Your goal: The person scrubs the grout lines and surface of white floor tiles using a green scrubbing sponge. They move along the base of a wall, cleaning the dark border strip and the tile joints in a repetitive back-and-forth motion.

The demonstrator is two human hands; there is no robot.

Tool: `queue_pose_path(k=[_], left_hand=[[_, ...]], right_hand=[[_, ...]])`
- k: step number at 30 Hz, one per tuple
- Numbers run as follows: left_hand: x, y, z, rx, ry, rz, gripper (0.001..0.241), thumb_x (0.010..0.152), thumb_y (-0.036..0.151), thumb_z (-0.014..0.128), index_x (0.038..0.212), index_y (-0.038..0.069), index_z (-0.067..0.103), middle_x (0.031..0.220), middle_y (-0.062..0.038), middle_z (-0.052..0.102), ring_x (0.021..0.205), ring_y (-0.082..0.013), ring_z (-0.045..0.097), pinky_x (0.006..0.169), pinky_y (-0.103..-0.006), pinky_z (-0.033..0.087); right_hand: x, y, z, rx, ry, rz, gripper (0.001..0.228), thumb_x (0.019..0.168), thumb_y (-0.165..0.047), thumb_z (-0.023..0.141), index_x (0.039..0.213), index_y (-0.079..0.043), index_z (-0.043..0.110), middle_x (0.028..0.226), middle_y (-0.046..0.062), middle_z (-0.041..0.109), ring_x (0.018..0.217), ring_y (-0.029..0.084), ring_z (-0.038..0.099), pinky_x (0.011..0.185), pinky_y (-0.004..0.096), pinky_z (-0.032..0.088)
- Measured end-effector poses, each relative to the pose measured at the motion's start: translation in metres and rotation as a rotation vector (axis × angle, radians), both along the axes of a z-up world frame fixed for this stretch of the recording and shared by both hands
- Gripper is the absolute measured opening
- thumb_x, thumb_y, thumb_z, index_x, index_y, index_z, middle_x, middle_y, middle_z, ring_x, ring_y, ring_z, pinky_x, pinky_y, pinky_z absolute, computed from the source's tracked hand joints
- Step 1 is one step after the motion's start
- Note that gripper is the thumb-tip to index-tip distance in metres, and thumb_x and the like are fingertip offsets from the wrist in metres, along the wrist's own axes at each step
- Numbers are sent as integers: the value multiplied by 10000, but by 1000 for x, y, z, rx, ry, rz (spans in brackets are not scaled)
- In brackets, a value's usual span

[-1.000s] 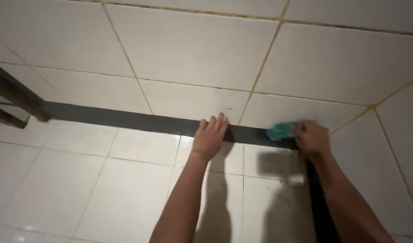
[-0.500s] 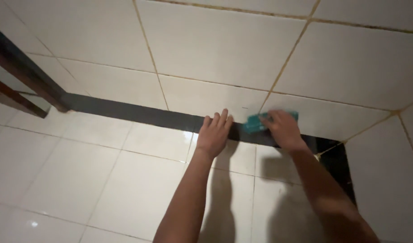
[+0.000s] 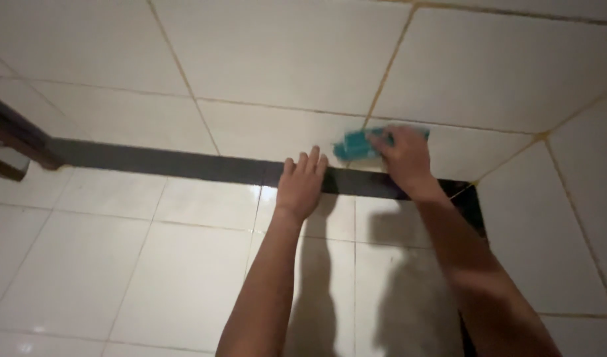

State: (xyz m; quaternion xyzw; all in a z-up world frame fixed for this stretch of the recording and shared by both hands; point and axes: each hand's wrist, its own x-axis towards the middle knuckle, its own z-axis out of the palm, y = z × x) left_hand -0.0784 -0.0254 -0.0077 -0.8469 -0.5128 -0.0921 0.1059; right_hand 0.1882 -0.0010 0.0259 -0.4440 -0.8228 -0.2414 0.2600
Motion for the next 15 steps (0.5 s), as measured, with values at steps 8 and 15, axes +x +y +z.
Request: queue_pose_path(k=[8, 15], left_hand=[[37, -8, 2, 12, -18, -113, 583, 910, 171, 595, 1469, 95, 446, 1588, -130, 392, 1375, -294, 439, 1097, -507, 367], [74, -1, -10, -26, 32, -155, 638, 884, 154, 611, 1489, 57, 432, 1574, -137, 394, 1372, -297, 442, 1093, -499, 362]], right_hand=[[96, -31, -42, -214, -166, -210, 462, 761, -5, 678, 1169, -199, 777, 1128, 95, 653, 1074, 313, 593, 876, 478, 459], [102, -38, 16, 35, 91, -258, 520, 744, -14, 775, 1210, -246, 778, 1212, 85, 647, 1174, 337, 567, 936, 508, 410]])
